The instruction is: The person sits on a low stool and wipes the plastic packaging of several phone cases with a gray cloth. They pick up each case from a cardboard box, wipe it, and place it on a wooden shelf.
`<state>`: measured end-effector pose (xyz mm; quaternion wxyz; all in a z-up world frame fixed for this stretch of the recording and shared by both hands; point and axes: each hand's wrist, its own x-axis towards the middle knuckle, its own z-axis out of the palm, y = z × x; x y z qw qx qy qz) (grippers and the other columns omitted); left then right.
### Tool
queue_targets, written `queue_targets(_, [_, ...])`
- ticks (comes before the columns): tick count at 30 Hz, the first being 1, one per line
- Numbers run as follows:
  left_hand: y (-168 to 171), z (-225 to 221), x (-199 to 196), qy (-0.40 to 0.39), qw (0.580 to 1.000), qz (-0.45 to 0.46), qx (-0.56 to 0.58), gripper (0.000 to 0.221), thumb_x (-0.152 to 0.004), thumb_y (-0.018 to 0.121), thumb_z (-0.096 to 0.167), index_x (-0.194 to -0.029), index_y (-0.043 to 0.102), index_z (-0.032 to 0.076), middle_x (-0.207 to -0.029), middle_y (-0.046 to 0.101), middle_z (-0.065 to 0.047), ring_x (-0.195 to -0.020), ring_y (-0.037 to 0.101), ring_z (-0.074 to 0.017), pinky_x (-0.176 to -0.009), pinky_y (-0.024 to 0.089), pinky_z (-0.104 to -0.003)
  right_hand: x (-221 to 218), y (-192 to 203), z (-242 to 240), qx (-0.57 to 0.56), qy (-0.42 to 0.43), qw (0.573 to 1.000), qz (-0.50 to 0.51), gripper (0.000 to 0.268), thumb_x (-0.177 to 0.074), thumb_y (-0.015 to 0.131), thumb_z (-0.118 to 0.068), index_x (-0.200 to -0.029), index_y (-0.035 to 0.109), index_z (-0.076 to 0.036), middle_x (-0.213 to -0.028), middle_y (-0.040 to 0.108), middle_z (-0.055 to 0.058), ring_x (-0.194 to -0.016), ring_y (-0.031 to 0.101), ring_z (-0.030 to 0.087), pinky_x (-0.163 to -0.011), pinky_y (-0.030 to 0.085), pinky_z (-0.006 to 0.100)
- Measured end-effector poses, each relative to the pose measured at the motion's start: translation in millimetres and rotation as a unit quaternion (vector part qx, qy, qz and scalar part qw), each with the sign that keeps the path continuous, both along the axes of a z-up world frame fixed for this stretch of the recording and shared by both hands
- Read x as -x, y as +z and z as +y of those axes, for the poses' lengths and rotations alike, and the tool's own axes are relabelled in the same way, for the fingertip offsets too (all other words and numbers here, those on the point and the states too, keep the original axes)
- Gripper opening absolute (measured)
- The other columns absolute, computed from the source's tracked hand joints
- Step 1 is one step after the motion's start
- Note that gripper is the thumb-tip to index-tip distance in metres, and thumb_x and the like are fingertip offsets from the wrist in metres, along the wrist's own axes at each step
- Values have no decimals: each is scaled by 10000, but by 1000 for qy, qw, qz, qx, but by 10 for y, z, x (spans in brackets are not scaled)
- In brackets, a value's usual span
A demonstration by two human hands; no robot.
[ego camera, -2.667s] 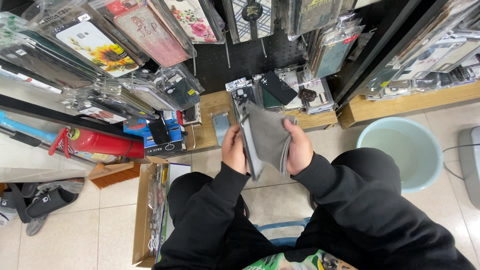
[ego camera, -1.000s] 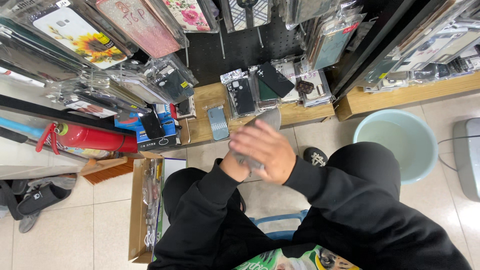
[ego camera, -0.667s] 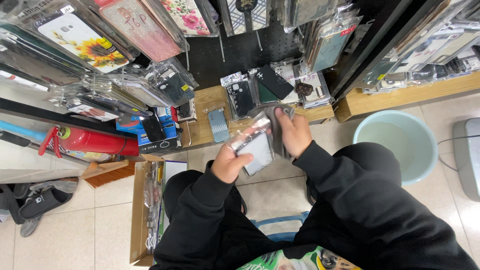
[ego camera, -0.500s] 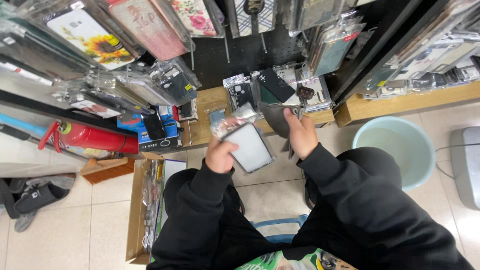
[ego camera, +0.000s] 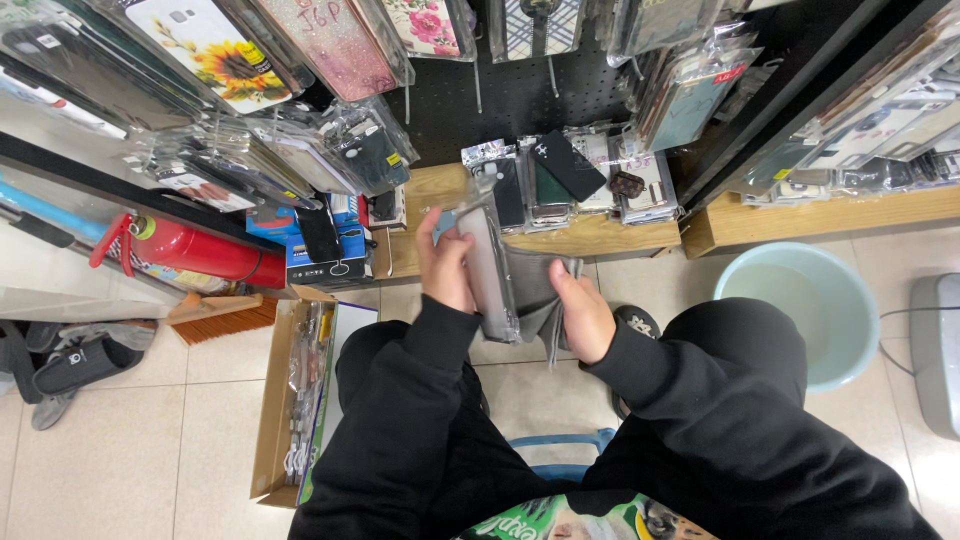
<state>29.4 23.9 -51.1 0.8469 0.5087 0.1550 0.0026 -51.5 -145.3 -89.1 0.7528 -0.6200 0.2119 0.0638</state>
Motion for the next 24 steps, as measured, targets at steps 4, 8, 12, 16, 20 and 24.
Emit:
queue_targets(4, [-13,-147,127,-11,991,24,-130,521,-837,650,100,-1293,406,166,-1100,514,-46,-912,522,-162,-713,465,-266,-21,329,78,32,34,999,9,913,-940,511,-645,-1320,469,184,-1349,465,393,-1322,411,443,-1121,290,531])
queue_targets(8, [-61,-142,204,-168,980,-24,-102,383,-978,446,393,-1176,634,125,-1075,644,-77,-1005,616,-203,-800,533,-377,-58,1020,183,96,105,974,-176,722,-999,356,-566,-1299,589,48,-1362,533,271,-1311,428,419,-1079,314,560])
queue_targets(12, [173,-182,253,-167,984,15,64,340,-967,607,382,-1096,611,67,-1018,679,-128,-918,673,-285,-724,568,-548,-133,860,194,313,173,841,-407,623,-1034,294,-508,-1332,596,-52,-1489,456,165,-1406,330,372,-1142,221,569])
queue_targets(16, [-667,567,-389,-16,996,-16,89,99,-915,654,99,-996,652,42,-945,710,-153,-846,711,-320,-734,588,-445,-64,732,207,422,238,728,-484,427,-985,520,-373,-1318,619,-125,-1504,472,33,-1414,379,247,-1169,223,477])
queue_targets(20, [35,1422,-273,170,979,-41,107,158,-856,731,38,-966,618,48,-873,623,-99,-802,659,-291,-682,604,-501,1,711,90,385,308,771,-402,359,-968,547,-344,-1064,685,-26,-1175,662,138,-1131,595,379,-983,444,542])
queue_targets(24, [435,2427,21,278,941,-16,-191,237,-801,840,168,-786,606,136,-719,535,25,-679,626,-132,-626,664,-344,-89,689,-68,521,388,755,-87,662,-968,498,-510,-683,667,63,-734,679,287,-818,651,510,-748,502,599])
